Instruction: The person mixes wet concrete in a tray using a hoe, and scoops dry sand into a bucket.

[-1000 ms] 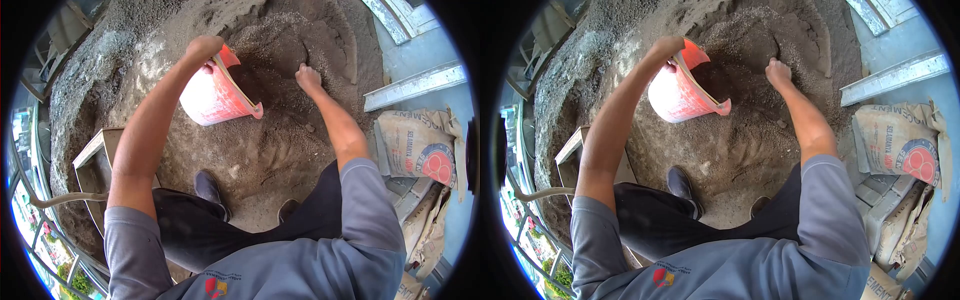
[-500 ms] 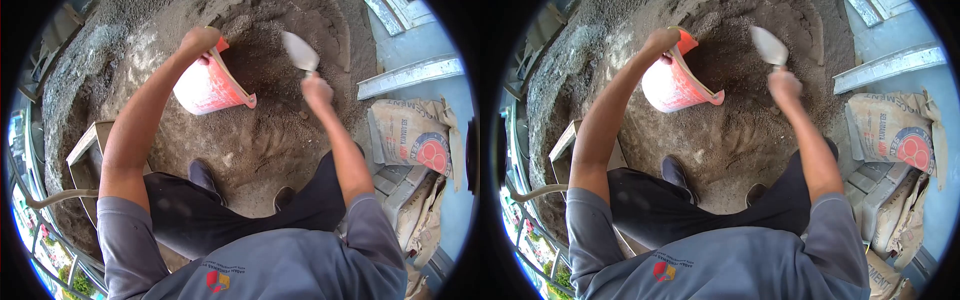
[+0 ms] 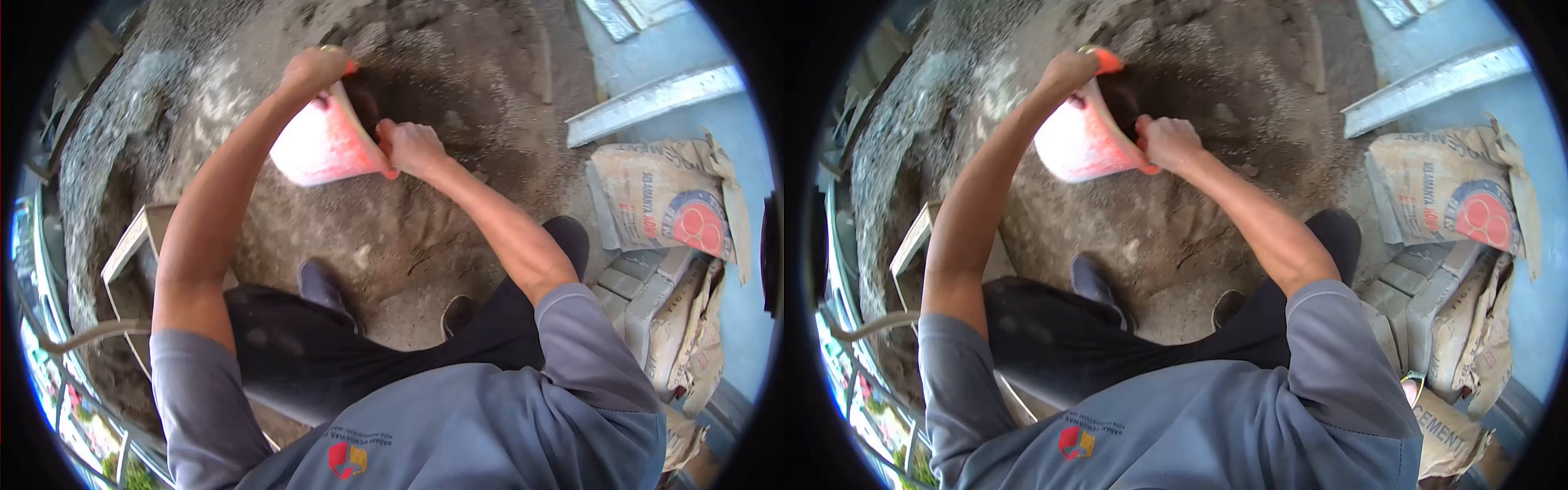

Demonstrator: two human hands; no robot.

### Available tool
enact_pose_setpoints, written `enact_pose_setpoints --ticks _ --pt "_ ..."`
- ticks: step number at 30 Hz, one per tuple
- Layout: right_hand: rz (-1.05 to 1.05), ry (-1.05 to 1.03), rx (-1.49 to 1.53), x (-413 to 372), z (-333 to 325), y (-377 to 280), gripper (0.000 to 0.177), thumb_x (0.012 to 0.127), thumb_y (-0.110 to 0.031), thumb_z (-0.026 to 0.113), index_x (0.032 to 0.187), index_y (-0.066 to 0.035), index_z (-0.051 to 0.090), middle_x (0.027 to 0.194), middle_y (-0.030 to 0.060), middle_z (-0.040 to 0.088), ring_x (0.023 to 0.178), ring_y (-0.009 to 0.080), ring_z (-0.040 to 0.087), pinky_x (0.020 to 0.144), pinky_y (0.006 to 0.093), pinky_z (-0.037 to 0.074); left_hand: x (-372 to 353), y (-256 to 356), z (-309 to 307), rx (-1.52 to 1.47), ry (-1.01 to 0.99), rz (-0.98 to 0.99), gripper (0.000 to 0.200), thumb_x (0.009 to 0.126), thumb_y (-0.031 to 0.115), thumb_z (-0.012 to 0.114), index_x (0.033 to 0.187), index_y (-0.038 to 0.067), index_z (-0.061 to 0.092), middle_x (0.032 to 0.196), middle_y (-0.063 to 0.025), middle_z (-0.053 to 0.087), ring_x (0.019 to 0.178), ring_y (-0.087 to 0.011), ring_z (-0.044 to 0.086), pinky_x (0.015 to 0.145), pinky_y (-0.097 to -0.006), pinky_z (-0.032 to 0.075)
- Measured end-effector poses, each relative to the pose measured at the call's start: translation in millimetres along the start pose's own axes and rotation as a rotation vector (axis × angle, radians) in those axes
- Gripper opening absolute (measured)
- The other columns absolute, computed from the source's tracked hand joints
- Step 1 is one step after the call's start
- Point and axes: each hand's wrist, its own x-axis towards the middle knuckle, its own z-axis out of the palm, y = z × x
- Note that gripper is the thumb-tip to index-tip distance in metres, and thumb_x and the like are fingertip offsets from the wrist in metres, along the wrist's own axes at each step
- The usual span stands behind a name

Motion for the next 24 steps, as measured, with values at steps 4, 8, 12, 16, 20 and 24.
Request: enact_pose_setpoints --ticks 4,8,12,16,20,24 --pt "0.385 0.118 -0.142 -33 -52 68 0.028 0.094 -0.028 0.053 0.106 -0.004 0.062 0.088 0.0232 0.072 0.084 0.0403 0.073 0.077 0.0577 0.056 3 0 0 -0.011 -0.043 -0.007 0.040 0.089 0.026 0.052 0.092 -0.010 0.070 0.081 -0.0204 0.072 0.061 -0.0321 0.073 0.055 -0.0389 0.062" --pt "0.663 0.438 -0.445 -78 -121 222 0.033 0.098 -0.030 0.049 0.111 -0.001 0.059 0.090 0.0236 0.073 0.084 0.0436 0.072 0.074 0.0562 0.057 13 2 1 -0.083 -0.032 -0.025 0.038 0.088 0.021 0.052 0.090 -0.014 0.067 0.079 -0.0253 0.071 0.061 -0.0368 0.073 0.054 -0.0440 0.062" --pt "0.614 0.190 -0.412 -55 -100 329 0.037 0.094 -0.033 0.058 0.112 -0.001 0.062 0.094 0.0251 0.072 0.091 0.0470 0.069 0.079 0.0571 0.055 29 1 4 -0.068 -0.052 -0.076 0.037 0.089 0.020 0.052 0.090 -0.014 0.067 0.079 -0.0259 0.071 0.060 -0.0368 0.073 0.053 -0.0439 0.061" --pt "0.698 0.216 -0.260 -18 -30 280 0.038 0.092 -0.032 0.058 0.112 -0.001 0.065 0.106 0.0259 0.071 0.101 0.0450 0.068 0.088 0.0541 0.055 28 6 4 -0.081 -0.019 -0.064 0.039 0.090 0.021 0.052 0.092 -0.014 0.066 0.078 -0.0253 0.070 0.059 -0.0351 0.073 0.052 -0.0421 0.060" --pt "0.745 0.119 -0.118 -33 -21 224 0.036 0.091 -0.029 0.056 0.113 -0.002 0.067 0.115 0.0256 0.070 0.109 0.0436 0.067 0.093 0.0531 0.054 30 7 11 -0.064 -0.046 -0.087 0.040 0.090 0.022 0.049 0.092 -0.013 0.067 0.077 -0.0233 0.069 0.060 -0.0327 0.073 0.054 -0.0389 0.061" --pt "0.654 0.023 -0.045 -13 11 137 0.032 0.090 -0.021 0.054 0.112 -0.003 0.069 0.111 0.0244 0.072 0.108 0.0428 0.068 0.095 0.0517 0.054 32 6 14 -0.085 -0.026 -0.107 0.040 0.090 0.022 0.049 0.094 -0.014 0.067 0.079 -0.0238 0.069 0.059 -0.0326 0.073 0.051 -0.0389 0.060"
